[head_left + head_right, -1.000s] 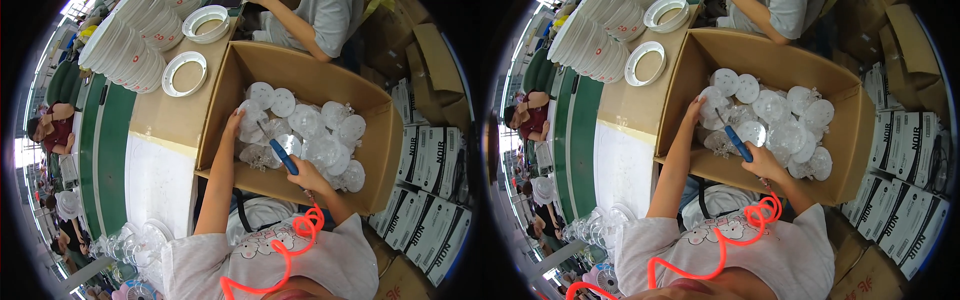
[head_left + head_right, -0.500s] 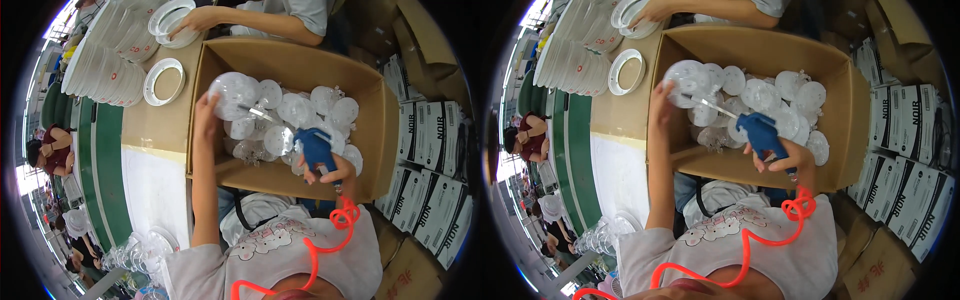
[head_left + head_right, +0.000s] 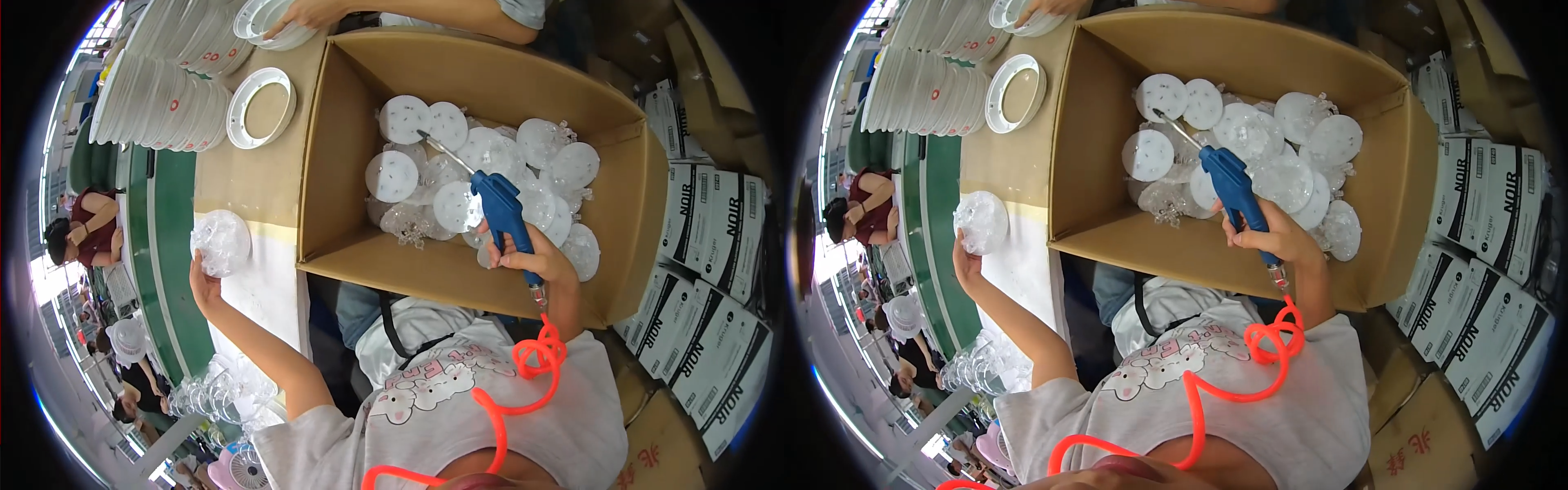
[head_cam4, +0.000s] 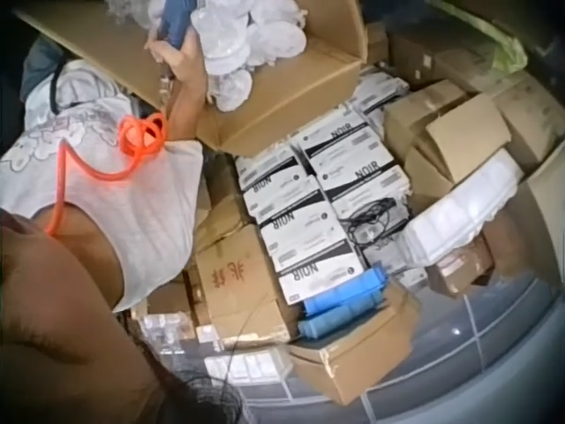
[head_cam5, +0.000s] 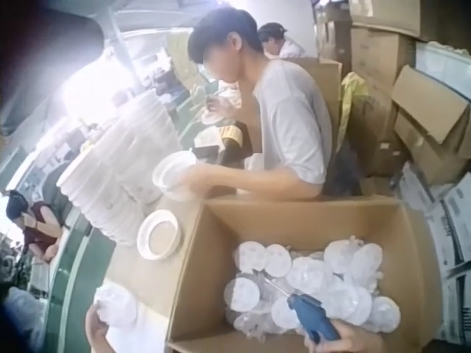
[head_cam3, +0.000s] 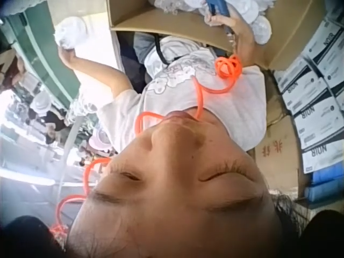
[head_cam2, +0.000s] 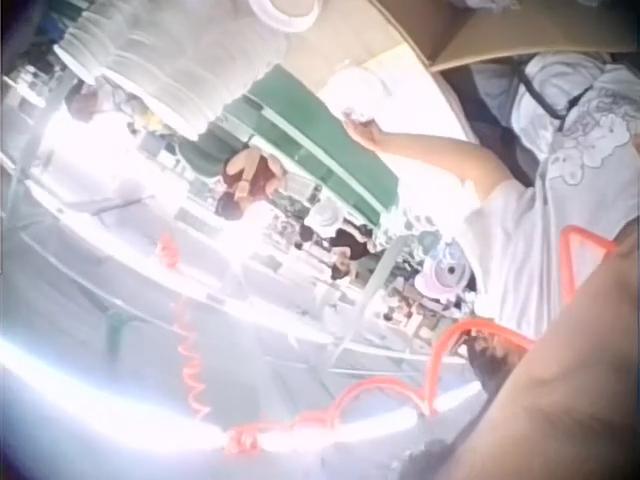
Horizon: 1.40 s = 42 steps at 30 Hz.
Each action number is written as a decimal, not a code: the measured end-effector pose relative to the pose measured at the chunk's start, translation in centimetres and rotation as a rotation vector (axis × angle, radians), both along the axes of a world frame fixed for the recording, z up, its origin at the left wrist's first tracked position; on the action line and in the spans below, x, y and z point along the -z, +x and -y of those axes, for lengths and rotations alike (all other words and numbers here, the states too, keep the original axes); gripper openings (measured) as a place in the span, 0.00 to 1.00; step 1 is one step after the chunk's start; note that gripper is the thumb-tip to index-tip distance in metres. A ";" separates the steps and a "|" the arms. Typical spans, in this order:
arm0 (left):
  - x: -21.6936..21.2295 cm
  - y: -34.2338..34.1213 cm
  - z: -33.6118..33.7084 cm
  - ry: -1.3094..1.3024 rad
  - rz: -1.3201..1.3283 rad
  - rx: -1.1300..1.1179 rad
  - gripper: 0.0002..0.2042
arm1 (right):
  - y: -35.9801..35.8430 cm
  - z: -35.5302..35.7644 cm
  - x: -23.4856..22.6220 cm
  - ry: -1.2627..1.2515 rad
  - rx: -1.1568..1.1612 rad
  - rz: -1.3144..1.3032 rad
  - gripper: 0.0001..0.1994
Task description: Cleaning decorative crystal components with an air gun and assembling them into bases with glass domes.
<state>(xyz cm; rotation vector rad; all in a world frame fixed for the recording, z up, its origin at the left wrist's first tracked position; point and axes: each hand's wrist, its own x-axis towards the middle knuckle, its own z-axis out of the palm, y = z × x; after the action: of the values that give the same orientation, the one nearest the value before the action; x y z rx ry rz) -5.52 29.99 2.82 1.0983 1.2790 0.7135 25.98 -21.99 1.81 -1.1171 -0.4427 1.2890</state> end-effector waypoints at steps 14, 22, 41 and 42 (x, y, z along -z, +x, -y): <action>-1.9 -1.5 2.7 0.912 -0.369 -0.594 0.10 | -0.2 -0.5 0.8 -0.048 0.069 -0.037 0.23; 4.9 25.9 26.7 1.078 -0.517 1.098 0.22 | 0.2 -0.7 1.7 -0.160 0.096 0.026 0.22; 22.6 28.0 24.6 0.299 -1.104 0.714 0.54 | -1.0 -1.5 3.3 -0.199 0.024 0.110 0.23; 22.6 28.0 24.3 0.298 -1.107 0.749 0.54 | -0.9 -1.6 3.6 -0.190 0.023 0.099 0.23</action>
<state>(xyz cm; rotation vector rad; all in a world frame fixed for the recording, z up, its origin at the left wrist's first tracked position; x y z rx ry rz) 22.47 5.67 -19.74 2.2059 1.4680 -0.3810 25.04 -20.42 -1.82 -1.3461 -0.3854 1.2787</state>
